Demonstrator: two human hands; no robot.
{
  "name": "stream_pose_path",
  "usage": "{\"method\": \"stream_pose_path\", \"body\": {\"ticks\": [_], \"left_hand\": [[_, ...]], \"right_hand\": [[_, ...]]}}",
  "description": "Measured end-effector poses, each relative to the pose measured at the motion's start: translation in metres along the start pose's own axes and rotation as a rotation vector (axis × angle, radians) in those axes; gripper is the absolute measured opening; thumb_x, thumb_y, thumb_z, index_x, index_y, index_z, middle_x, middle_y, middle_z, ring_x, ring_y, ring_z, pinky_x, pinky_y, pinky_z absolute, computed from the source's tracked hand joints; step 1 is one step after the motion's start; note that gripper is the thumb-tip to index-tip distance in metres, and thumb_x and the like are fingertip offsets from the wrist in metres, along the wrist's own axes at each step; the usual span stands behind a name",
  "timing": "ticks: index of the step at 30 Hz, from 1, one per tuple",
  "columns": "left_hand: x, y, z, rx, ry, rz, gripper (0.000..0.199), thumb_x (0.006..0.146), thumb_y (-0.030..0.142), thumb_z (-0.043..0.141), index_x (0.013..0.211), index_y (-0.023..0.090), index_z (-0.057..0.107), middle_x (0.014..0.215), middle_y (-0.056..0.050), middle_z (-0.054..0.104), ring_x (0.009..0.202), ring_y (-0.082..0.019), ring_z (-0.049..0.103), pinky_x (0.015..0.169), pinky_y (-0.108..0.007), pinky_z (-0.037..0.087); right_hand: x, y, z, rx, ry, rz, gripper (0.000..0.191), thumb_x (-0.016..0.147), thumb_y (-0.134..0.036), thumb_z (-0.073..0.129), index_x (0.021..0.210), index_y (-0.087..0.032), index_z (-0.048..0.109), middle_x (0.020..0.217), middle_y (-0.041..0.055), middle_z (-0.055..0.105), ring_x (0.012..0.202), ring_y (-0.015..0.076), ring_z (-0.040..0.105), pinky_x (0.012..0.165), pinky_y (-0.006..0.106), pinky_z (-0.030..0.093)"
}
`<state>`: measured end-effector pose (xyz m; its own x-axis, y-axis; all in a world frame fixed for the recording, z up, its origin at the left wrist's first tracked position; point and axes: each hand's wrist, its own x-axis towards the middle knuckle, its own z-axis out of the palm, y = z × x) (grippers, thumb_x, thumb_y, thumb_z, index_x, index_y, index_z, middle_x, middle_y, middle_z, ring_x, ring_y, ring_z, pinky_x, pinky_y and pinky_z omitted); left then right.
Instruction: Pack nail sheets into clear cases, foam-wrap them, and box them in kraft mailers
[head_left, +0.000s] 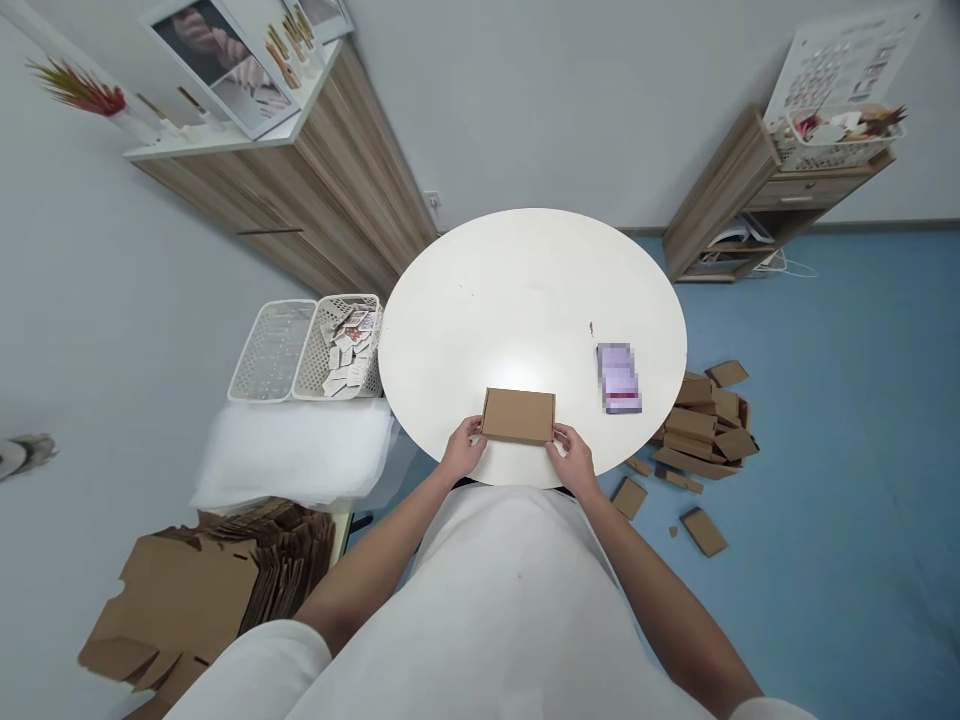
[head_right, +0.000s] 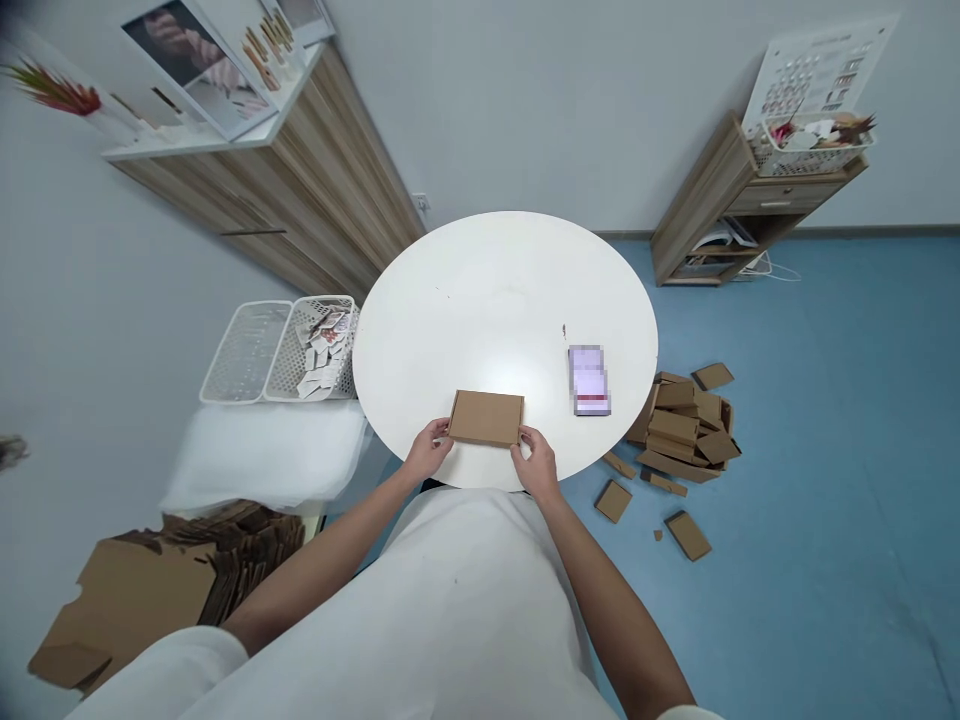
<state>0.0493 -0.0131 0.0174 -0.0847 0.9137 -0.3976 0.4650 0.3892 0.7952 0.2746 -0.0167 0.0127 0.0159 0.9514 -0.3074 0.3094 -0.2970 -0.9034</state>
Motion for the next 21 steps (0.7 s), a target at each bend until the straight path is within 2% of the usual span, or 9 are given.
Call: {"method": "stream_pose_path", "body": {"ticks": [6,10,15,18,21], "left_hand": [[-0.008,-0.007,0.003,-0.003,-0.018,-0.093,0.035,0.074,0.036,0.056,0.104,0.018,0.048,0.111,-0.009,0.057,0.097,-0.019,0.056,0.073,-0.029,0.045],[-0.010,-0.010,-0.007,0.107,0.002,-0.136,0.040,0.069,0.046,0.060,0.096,0.019,0.048,0.099,-0.007,0.060,0.082,-0.018,0.058,0.067,-0.029,0.045],[-0.005,-0.013,-0.020,0.219,-0.008,-0.086,0.037,0.070,0.040,0.059,0.098,0.019,0.047,0.095,-0.006,0.059,0.074,-0.016,0.057,0.063,-0.028,0.043],[-0.003,-0.017,-0.024,0.244,-0.016,-0.067,0.037,0.070,0.040,0.059,0.098,0.019,0.047,0.096,-0.006,0.059,0.075,-0.016,0.057,0.063,-0.027,0.041],[-0.001,-0.021,-0.026,0.253,-0.026,-0.039,0.039,0.070,0.040,0.059,0.100,0.018,0.047,0.098,-0.007,0.059,0.080,-0.017,0.057,0.065,-0.027,0.041]], "right_hand": [[-0.014,0.006,0.005,0.003,-0.032,0.080,0.051,0.070,-0.028,0.053,0.120,-0.022,0.041,0.118,0.0087,0.054,0.101,0.0204,0.057,0.083,0.037,0.045],[-0.017,0.007,0.012,-0.048,-0.072,0.125,0.058,0.070,-0.031,0.054,0.125,-0.021,0.037,0.111,0.0084,0.054,0.089,0.0186,0.060,0.077,0.035,0.047],[-0.026,-0.002,0.030,-0.227,-0.167,0.082,0.062,0.069,-0.029,0.054,0.127,-0.026,0.035,0.106,0.0057,0.051,0.090,0.0182,0.057,0.077,0.032,0.046],[-0.032,-0.007,0.038,-0.314,-0.181,0.072,0.064,0.069,-0.030,0.054,0.129,-0.026,0.031,0.104,0.0052,0.050,0.092,0.0187,0.055,0.080,0.033,0.045],[-0.033,-0.006,0.041,-0.350,-0.149,0.057,0.065,0.067,-0.034,0.057,0.127,-0.026,0.034,0.104,0.0056,0.051,0.092,0.0193,0.055,0.080,0.033,0.045]]}}
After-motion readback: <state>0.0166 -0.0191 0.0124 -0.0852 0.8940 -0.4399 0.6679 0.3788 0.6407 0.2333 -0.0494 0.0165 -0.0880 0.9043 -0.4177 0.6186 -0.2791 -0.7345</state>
